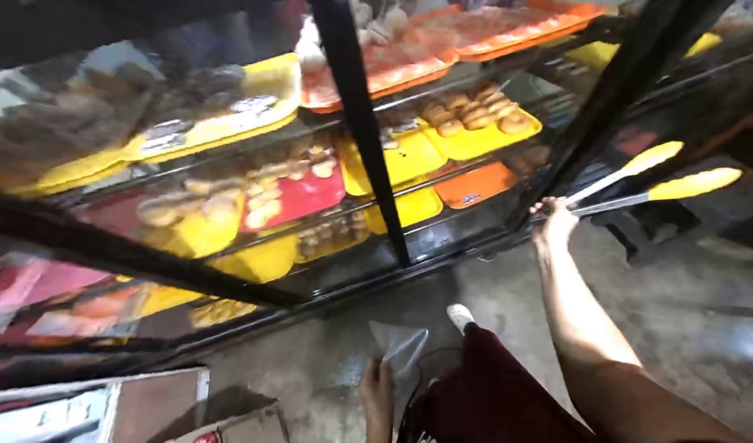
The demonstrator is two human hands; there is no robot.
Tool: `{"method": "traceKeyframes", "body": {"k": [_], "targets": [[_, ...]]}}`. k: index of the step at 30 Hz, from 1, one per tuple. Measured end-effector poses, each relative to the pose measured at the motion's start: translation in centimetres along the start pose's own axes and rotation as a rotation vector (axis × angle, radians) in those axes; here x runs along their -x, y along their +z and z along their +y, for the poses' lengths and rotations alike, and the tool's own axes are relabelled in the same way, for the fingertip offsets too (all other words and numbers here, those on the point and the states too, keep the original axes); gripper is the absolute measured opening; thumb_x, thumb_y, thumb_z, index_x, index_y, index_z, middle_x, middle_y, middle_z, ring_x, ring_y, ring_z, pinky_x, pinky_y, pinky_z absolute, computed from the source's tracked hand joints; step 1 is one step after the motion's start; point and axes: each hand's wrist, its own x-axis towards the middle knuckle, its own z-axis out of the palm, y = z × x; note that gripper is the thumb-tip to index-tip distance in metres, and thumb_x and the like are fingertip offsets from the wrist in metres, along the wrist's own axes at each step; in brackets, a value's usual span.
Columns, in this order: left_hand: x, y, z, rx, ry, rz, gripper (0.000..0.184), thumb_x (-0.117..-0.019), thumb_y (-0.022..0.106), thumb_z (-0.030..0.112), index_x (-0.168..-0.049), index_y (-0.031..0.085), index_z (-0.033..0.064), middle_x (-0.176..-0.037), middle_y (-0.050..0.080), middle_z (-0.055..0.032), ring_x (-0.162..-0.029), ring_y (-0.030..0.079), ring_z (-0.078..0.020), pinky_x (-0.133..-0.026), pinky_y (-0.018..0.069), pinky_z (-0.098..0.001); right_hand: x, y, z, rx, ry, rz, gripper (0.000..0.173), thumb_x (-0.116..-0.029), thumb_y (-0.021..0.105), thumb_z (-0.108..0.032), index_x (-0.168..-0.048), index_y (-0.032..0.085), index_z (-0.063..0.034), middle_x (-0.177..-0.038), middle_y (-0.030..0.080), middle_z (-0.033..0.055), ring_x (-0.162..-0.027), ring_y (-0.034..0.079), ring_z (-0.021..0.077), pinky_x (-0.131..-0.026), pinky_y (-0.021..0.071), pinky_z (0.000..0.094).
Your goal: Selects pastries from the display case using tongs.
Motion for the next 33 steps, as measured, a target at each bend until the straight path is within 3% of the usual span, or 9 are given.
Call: {"method": "traceKeyframes", "body": {"k": [2, 4, 9, 12, 17, 21, 26, 30, 33], "targets": [[-0.9, 1.7, 0.6, 0.031, 0.002, -0.003, 0.018, -0.098, 0.056, 0.002, -0.106, 0.067, -0.0091, -0.071, 0.062, 0.0, -0.055, 0.054, 0.0021, -0.054, 0.0489, -0.0163, -4.3, -0.7, 3.3, 0.021, 0.032, 0.071, 0.026, -0.1025, 0.057, -0.01, -0.126, 0.051, -0.0003, -0.099, 0.064, 0.0057, -0.078, 0.067, 0.0133, -0.073, 0.0597, 0.0304], [-2.2, 3.6, 1.3, 0.062, 0.015, 0.023, 0.016, -0.0963, 0.057, 0.001, -0.101, 0.069, -0.0086, -0.07, 0.062, 0.0014, -0.054, 0.054, 0.0034, -0.053, 0.0489, -0.015, -8.0, -0.2, 5.6, 0.017, 0.078, 0.136, 0.036, -0.1028, 0.057, -0.01, -0.136, 0.048, 0.002, -0.114, 0.061, 0.0114, -0.089, 0.066, 0.0172, -0.078, 0.0588, 0.0329], [-5.9, 7.7, 4.0, 0.045, -0.034, 0.071, 0.014, -0.0964, 0.059, 0.002, -0.098, 0.069, -0.0075, -0.069, 0.061, 0.0014, -0.053, 0.054, 0.0026, -0.052, 0.0491, -0.0154, -15.3, 0.8, 9.3, 0.191, 0.161, 0.342, 0.036, -0.1042, 0.056, -0.016, -0.135, 0.048, 0.0002, -0.095, 0.058, 0.0083, -0.069, 0.059, 0.0135, -0.064, 0.0545, 0.0306], [-8.2, 9.6, 5.5, 0.055, -0.072, 0.084, 0.017, -0.097, 0.058, 0.001, -0.11, 0.065, -0.0079, -0.072, 0.062, -0.0008, -0.053, 0.054, -0.0002, -0.051, 0.049, -0.0183, -17.2, 1.8, 10.4, 0.286, 0.136, 0.345, 0.044, -0.1036, 0.057, -0.016, -0.14, 0.044, 0.0049, -0.103, 0.062, 0.0122, -0.079, 0.064, 0.0152, -0.075, 0.0572, 0.0321], [-10.2, 12.5, 5.4, 0.19, -0.051, 0.17, 0.012, -0.0946, 0.059, -0.002, -0.104, 0.065, -0.005, -0.069, 0.062, 0.0022, -0.052, 0.054, 0.0001, -0.049, 0.0477, -0.0169, -16.6, 2.5, 10.8, 0.252, 0.09, 0.362, 0.052, -0.102, 0.056, -0.007, -0.147, 0.033, 0.0068, -0.116, 0.059, 0.0178, -0.09, 0.066, 0.0183, -0.081, 0.0579, 0.0319], [-10.2, 13.4, 5.4, 0.183, -0.111, 0.128, 0.009, -0.0962, 0.058, -0.002, -0.098, 0.066, -0.004, -0.064, 0.06, 0.0043, -0.051, 0.054, 0.0007, -0.049, 0.0486, -0.0165, -15.8, 2.3, 10.7, 0.263, 0.067, 0.317, 0.049, -0.1045, 0.055, -0.013, -0.145, 0.035, 0.0048, -0.108, 0.06, 0.0148, -0.08, 0.066, 0.0172, -0.073, 0.0582, 0.0326], [-9.4, 12.6, 3.9, 0.159, -0.119, 0.062, 0.012, -0.0997, 0.054, 0.0, -0.102, 0.065, -0.0046, -0.063, 0.058, 0.0041, -0.049, 0.053, -0.0003, -0.048, 0.0481, -0.0171, -10.8, 2.5, 11.5, 0.314, 0.096, 0.137, 0.054, -0.1022, 0.06, -0.014, -0.146, 0.035, 0.0036, -0.125, 0.06, 0.0154, -0.103, 0.067, 0.0194, -0.092, 0.0579, 0.0358], [-9.1, 12.6, 3.4, 0.136, -0.148, 0.012, 0.014, -0.1012, 0.053, 0.002, -0.102, 0.065, -0.0051, -0.064, 0.058, 0.0028, -0.05, 0.053, -0.0011, -0.049, 0.0483, -0.0176, -5.0, 2.7, 13.5, 0.286, 0.131, -0.109, 0.045, -0.1011, 0.061, -0.012, -0.14, 0.043, 0.0018, -0.122, 0.062, 0.0112, -0.105, 0.066, 0.016, -0.094, 0.0567, 0.0356], [-9.1, 13.3, 3.6, 0.11, -0.19, -0.041, 0.015, -0.1013, 0.053, 0.003, -0.103, 0.064, -0.0066, -0.066, 0.057, 0.0009, -0.05, 0.052, -0.0025, -0.049, 0.0487, -0.0192, 0.5, 1.7, 13.5, 0.198, 0.203, -0.301, 0.027, -0.1021, 0.056, -0.009, -0.128, 0.051, -0.0007, -0.115, 0.066, 0.0064, -0.102, 0.067, 0.0147, -0.093, 0.057, 0.036]]}}
